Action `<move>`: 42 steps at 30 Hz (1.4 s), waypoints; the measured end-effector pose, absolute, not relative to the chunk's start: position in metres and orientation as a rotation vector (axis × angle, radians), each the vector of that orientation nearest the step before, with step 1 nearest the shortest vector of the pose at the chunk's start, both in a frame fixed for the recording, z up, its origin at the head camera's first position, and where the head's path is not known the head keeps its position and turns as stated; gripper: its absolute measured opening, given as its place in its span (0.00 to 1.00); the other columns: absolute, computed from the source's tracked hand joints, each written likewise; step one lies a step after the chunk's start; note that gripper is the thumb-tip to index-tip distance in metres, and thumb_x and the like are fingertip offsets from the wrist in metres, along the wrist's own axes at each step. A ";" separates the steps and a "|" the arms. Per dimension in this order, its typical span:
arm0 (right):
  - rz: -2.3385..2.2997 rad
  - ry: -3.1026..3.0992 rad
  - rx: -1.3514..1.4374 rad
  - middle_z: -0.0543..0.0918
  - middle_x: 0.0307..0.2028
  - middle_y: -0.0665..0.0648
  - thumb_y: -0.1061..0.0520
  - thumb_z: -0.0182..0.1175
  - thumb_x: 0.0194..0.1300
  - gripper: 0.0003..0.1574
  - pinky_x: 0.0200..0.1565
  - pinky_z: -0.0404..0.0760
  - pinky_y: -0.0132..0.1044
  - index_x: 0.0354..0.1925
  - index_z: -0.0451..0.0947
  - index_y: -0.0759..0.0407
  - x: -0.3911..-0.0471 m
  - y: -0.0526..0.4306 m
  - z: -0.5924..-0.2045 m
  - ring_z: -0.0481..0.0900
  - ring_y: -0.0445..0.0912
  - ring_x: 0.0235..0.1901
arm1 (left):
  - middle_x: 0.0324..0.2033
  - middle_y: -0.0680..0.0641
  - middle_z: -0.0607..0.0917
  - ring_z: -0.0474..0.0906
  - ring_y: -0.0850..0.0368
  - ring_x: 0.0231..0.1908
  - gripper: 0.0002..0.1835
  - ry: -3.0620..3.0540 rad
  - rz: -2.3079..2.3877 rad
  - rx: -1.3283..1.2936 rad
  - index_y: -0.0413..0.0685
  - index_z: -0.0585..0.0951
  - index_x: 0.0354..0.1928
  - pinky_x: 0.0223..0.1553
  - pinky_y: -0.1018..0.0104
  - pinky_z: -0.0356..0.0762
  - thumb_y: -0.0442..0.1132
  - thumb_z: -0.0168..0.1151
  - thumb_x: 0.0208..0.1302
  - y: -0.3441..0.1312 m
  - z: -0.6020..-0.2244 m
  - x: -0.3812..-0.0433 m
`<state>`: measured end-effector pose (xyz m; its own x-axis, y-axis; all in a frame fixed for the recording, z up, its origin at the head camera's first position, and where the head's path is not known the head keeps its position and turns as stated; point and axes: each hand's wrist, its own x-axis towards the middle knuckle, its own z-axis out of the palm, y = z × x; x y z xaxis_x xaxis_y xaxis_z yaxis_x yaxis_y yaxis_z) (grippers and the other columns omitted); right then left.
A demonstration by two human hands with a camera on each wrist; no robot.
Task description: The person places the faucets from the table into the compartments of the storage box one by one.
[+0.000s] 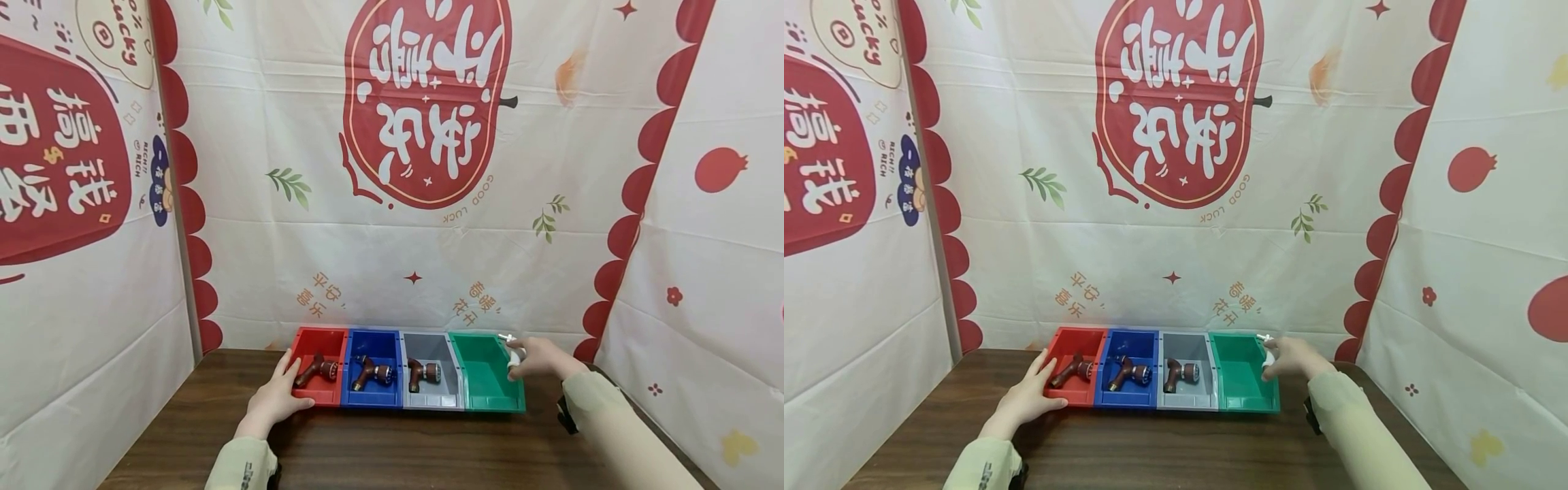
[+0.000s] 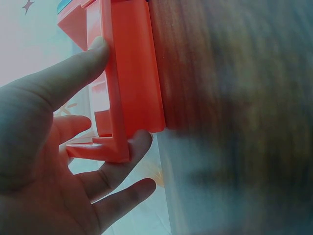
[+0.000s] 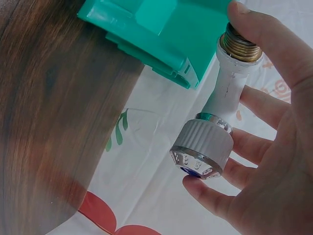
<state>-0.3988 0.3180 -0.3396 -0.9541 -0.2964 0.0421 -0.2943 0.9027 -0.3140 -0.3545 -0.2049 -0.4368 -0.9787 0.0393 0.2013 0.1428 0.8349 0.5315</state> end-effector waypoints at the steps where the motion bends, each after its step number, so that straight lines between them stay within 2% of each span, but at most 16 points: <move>1: -0.501 3.060 -0.477 0.79 0.51 0.70 0.51 0.76 0.46 0.48 0.44 0.78 0.60 0.62 0.72 0.68 -0.399 0.318 -0.339 0.77 0.55 0.41 | 0.75 0.42 0.48 0.70 0.31 0.58 0.52 -2.833 -0.846 -0.140 0.42 0.61 0.73 0.50 0.30 0.68 0.53 0.75 0.49 -0.205 -0.437 -0.355; 7: -0.506 3.058 -0.471 0.76 0.54 0.73 0.50 0.76 0.46 0.48 0.46 0.77 0.63 0.62 0.72 0.67 -0.400 0.317 -0.339 0.76 0.60 0.46 | 0.75 0.42 0.48 0.69 0.31 0.58 0.52 -2.834 -0.854 -0.130 0.43 0.60 0.73 0.51 0.30 0.68 0.52 0.74 0.49 -0.205 -0.439 -0.357; 23: -0.520 3.056 -0.459 0.75 0.55 0.73 0.52 0.76 0.47 0.48 0.45 0.77 0.64 0.63 0.70 0.68 -0.400 0.310 -0.337 0.76 0.62 0.48 | 0.75 0.42 0.49 0.70 0.31 0.57 0.51 -2.828 -0.851 -0.136 0.42 0.61 0.72 0.50 0.30 0.69 0.52 0.74 0.49 -0.205 -0.440 -0.357; 42: -0.560 3.033 -0.491 0.74 0.58 0.72 0.51 0.76 0.48 0.48 0.49 0.74 0.66 0.63 0.70 0.68 -0.405 0.303 -0.336 0.73 0.65 0.53 | 0.75 0.41 0.49 0.70 0.30 0.57 0.51 -2.828 -0.840 -0.144 0.41 0.61 0.72 0.49 0.29 0.68 0.53 0.74 0.49 -0.206 -0.439 -0.356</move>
